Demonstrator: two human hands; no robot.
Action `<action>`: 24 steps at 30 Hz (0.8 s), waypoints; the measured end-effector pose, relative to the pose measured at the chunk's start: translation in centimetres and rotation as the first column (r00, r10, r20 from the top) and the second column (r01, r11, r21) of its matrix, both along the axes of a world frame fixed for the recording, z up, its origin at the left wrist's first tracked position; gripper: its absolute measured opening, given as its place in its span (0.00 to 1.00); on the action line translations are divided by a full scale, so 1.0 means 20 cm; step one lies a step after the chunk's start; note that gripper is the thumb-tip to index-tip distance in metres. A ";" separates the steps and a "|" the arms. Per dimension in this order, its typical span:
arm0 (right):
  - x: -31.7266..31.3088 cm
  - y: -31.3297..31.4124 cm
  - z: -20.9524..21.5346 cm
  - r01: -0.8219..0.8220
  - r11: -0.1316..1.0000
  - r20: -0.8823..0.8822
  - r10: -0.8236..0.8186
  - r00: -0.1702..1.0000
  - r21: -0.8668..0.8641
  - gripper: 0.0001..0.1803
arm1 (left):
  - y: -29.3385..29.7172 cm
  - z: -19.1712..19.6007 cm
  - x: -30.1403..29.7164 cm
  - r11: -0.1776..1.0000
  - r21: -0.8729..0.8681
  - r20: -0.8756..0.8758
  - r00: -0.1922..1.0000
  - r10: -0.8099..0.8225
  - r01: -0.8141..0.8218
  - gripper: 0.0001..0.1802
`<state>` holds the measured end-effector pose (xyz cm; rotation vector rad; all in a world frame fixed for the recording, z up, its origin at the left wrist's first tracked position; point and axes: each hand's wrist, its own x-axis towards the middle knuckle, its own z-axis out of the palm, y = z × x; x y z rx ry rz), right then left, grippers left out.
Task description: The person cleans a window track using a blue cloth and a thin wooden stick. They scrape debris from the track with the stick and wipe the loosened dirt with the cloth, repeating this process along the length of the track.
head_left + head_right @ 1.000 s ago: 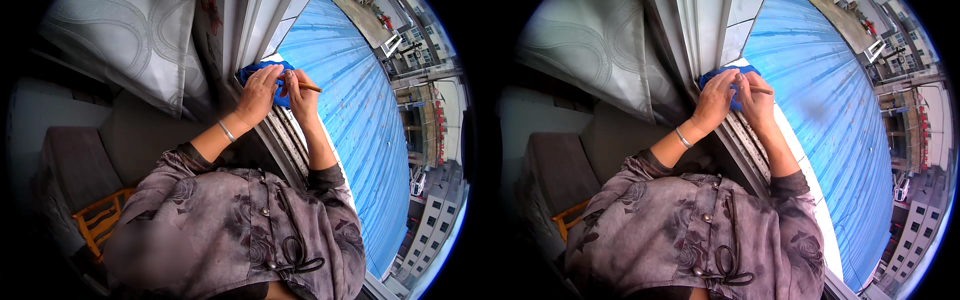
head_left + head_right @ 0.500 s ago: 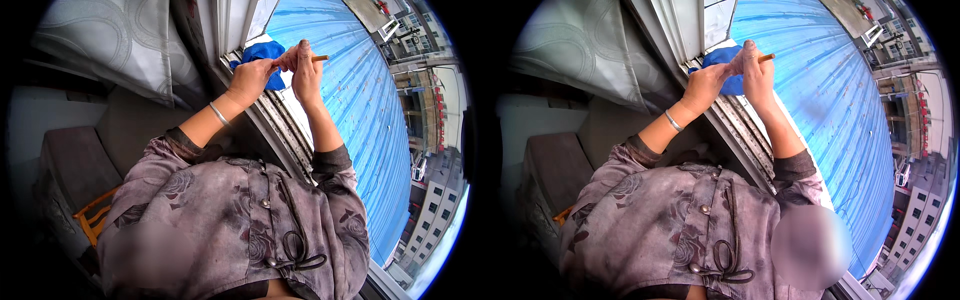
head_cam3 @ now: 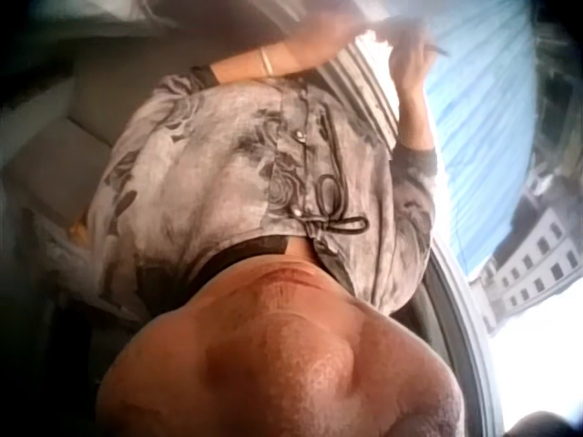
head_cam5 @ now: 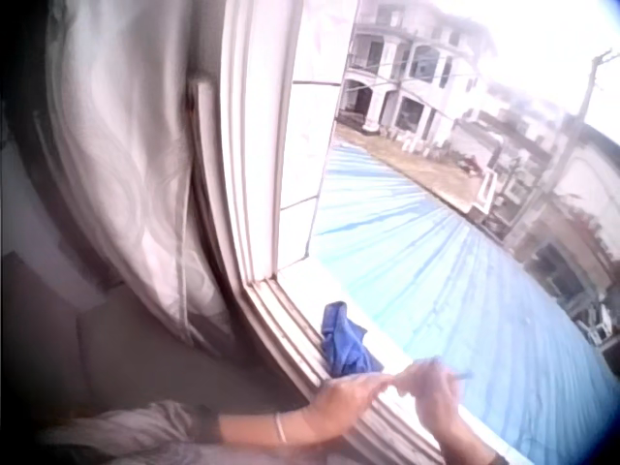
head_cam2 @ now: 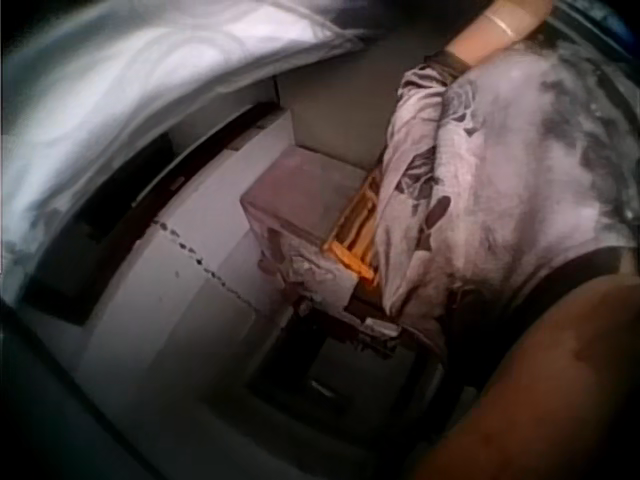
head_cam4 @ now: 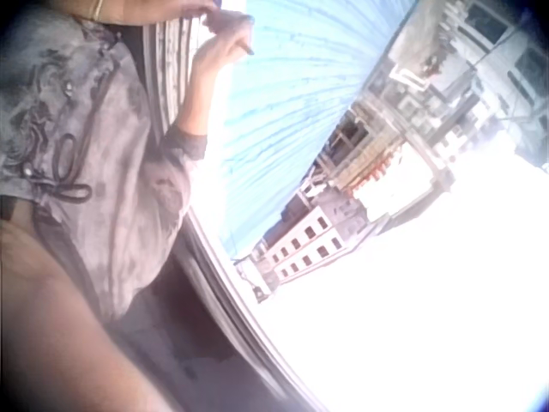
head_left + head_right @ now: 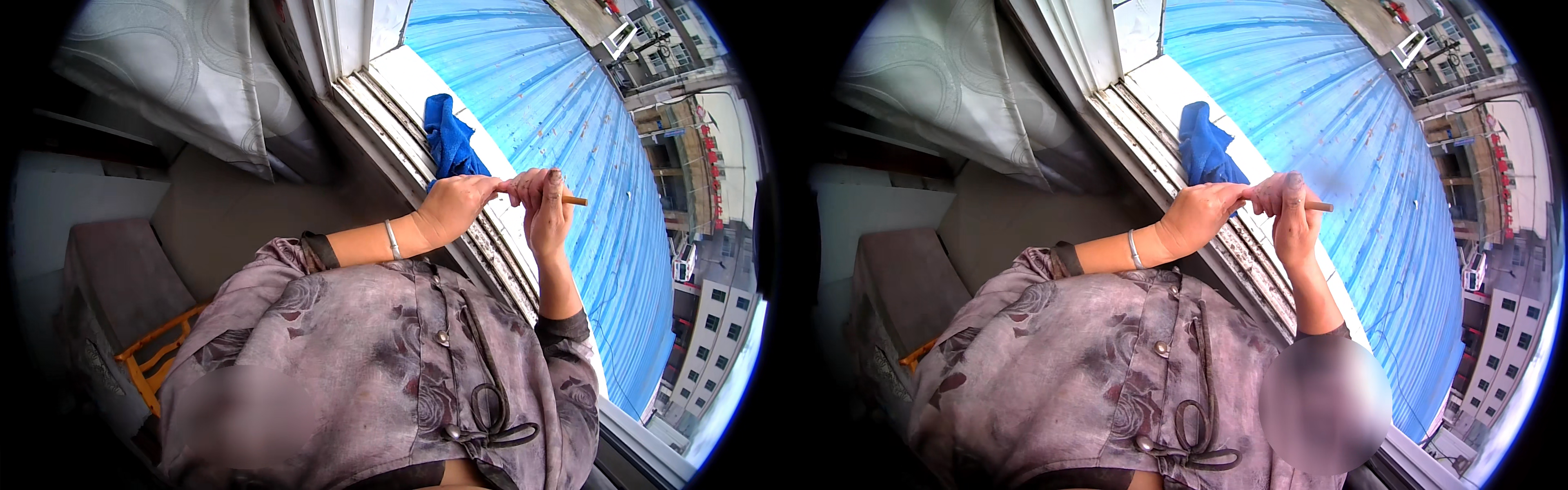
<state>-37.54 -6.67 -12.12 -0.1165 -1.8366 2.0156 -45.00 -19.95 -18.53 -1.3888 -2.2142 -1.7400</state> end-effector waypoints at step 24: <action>0.29 -0.19 -0.27 0.284 0.499 -0.186 -0.238 0.953 0.819 0.16 | -0.43 0.05 -0.86 0.904 -0.308 -0.338 0.923 0.186 -0.295 0.11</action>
